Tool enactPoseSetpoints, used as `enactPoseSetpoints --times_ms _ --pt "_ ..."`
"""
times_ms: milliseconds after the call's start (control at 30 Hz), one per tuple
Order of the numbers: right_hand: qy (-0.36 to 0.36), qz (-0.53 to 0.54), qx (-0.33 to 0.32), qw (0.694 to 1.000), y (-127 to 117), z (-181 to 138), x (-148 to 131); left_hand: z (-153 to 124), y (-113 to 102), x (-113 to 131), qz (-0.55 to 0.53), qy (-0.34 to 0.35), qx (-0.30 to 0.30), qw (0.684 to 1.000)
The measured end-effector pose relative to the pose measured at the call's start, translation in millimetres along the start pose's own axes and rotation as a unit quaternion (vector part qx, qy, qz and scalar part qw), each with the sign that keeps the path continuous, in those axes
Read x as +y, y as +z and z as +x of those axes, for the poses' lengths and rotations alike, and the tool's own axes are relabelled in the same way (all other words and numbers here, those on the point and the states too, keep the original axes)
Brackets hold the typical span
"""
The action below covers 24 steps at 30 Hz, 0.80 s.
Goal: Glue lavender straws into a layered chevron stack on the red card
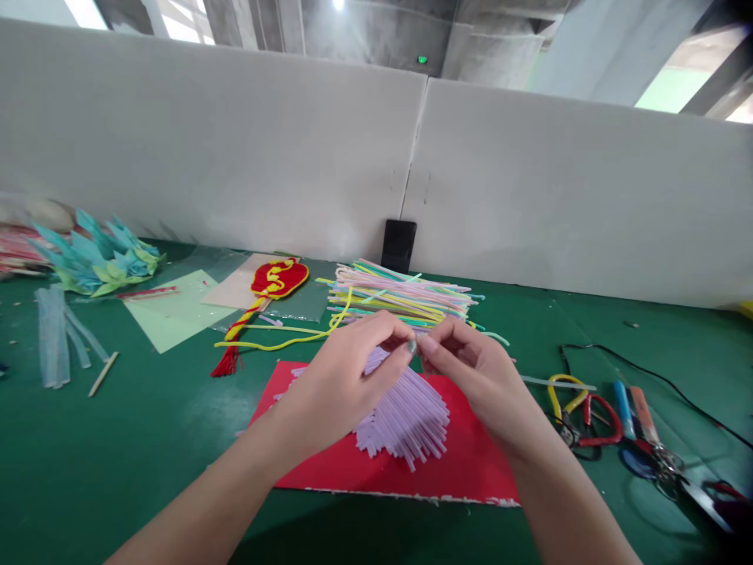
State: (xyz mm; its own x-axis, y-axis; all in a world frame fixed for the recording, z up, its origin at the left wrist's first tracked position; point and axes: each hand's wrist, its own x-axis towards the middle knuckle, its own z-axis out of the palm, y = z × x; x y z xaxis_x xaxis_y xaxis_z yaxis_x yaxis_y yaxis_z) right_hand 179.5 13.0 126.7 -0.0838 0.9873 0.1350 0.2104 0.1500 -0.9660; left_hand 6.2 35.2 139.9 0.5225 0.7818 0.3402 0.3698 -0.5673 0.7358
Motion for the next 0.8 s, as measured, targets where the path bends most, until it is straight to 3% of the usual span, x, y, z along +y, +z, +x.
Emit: enactPoseSetpoints --times_ms 467,800 --pt "-0.015 0.022 -0.028 0.999 -4.8 -1.0 -3.7 2.4 -4.9 1.1 -0.024 0.002 -0.032 0.999" --pt "0.004 0.032 -0.03 0.999 -4.8 -2.1 -6.5 -0.2 -1.2 4.3 -0.027 0.025 -0.009 0.999"
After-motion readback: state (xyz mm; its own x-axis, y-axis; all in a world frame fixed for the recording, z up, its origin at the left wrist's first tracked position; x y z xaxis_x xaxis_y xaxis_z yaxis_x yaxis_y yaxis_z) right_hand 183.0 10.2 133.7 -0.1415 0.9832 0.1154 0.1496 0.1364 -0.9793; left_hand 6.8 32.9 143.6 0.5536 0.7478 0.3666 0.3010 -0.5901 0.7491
